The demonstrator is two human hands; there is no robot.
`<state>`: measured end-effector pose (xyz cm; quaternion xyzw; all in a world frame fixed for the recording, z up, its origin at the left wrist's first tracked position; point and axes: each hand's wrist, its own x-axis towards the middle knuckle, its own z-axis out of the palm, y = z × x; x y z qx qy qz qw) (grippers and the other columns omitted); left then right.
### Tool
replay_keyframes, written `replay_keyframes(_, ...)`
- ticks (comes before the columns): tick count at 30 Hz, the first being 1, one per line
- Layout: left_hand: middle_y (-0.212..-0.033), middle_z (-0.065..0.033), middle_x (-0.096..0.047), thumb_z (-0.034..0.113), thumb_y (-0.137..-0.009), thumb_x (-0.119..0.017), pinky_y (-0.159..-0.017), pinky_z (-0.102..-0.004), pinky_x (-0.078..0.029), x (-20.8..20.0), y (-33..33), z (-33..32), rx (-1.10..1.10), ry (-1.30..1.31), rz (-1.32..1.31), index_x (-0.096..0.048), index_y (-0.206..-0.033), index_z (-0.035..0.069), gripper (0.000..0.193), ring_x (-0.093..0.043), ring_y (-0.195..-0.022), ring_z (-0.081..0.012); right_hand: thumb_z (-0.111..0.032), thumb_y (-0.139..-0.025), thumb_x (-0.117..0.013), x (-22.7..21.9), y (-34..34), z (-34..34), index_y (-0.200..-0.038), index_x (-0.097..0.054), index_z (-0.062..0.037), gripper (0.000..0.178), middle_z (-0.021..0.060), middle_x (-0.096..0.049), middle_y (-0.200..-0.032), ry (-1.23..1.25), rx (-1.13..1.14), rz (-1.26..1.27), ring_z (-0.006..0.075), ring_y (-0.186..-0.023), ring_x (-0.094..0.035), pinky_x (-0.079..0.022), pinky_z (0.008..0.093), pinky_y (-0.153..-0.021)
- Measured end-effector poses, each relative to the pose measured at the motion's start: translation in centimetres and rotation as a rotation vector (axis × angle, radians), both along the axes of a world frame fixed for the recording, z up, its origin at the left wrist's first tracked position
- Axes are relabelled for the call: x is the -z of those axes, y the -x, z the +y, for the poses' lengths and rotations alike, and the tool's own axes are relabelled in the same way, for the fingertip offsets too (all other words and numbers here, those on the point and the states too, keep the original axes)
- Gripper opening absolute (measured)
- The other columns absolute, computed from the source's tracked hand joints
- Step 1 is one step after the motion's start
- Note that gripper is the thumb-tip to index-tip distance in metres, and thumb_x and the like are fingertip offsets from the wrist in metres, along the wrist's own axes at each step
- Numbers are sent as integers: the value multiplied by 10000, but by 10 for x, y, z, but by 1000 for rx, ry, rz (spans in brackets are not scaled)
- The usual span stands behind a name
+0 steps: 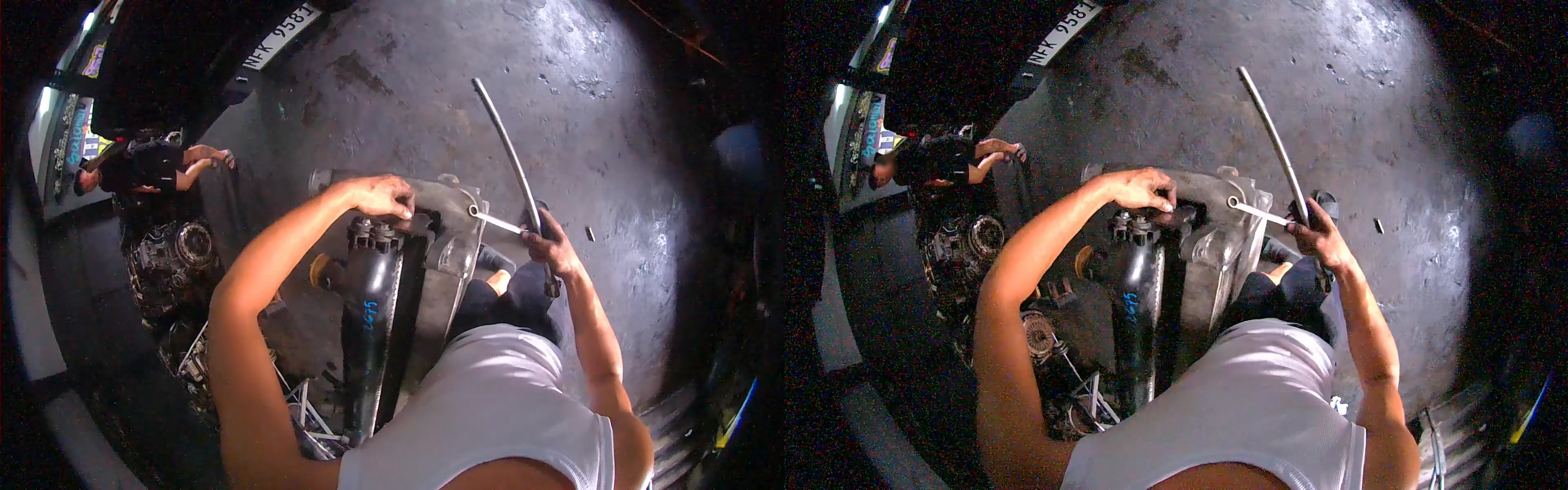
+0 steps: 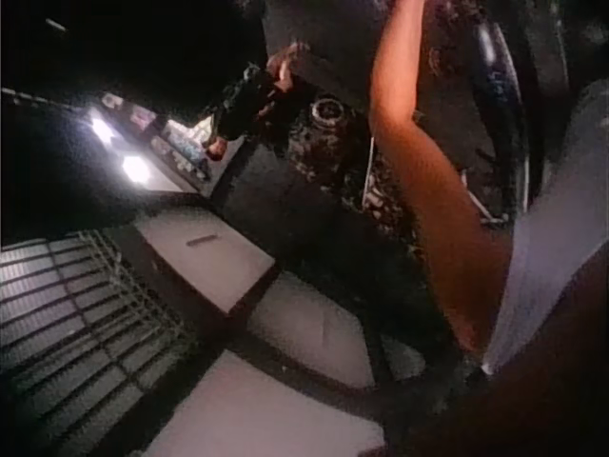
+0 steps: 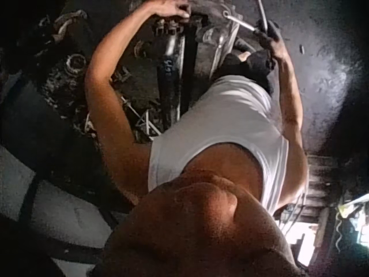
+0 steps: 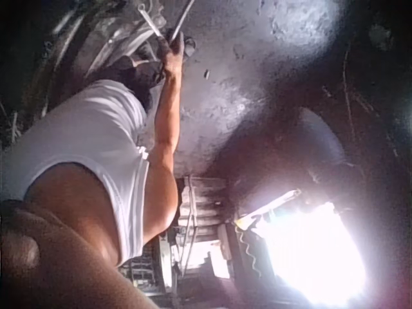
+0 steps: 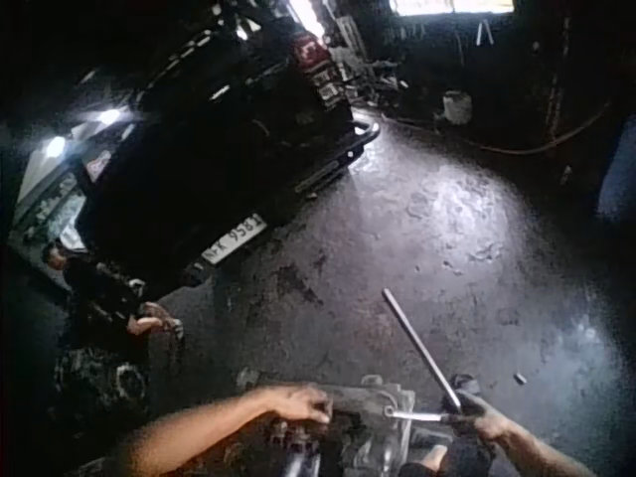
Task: The person manipulates an automotive radiator, using a wrench to loosen and remove bolts from the mounting brackets while another person assists by holding the unit. They move around the radiator to access different mounting points, handling the bolts and the metal brackets by hand after loosening them with the tool.
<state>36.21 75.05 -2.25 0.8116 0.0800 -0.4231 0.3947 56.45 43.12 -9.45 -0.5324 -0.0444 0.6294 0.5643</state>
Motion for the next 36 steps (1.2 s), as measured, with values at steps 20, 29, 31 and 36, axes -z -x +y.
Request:
replay_keyframes(20,-951,-144,-655,104,-711,-720,-783,-379,-508,-17,-5,-12,-91,-143,-472,-663,-958,29,264,-623,-918,-306,-133,-872,-562,-40,19,85,-1009,-513,-40,173,22,-507,-736,-53,-586,244,62,-517,-421,-314,198,-408)
replay_keyframes(29,-867,-136,-685,73,-694,-656,-741,-326,-501,-24,0,-11,-227,-128,-212,-667,-922,1,240,-653,-781,-216,-177,-860,-586,-77,21,115,-932,-585,-21,171,37,-557,-740,-28,-672,89,79,-526,-471,-367,211,-433)
replay_keyframes(31,-858,-112,-695,74,-714,-656,-719,-313,-496,-26,3,-10,-319,-91,-157,-668,-924,-9,227,-633,-752,-165,-201,-856,-600,-70,20,120,-910,-590,-12,197,47,-566,-746,-74,-687,47,81,-524,-473,-382,224,-453)
replay_keyframes(36,-848,-77,-694,132,-768,-702,-719,-308,-491,-15,12,-2,-409,76,-101,-679,-925,-13,214,-605,-757,-136,-242,-847,-630,-98,22,135,-950,-569,11,280,67,-574,-733,-118,-579,68,93,-527,-478,-378,234,-444)
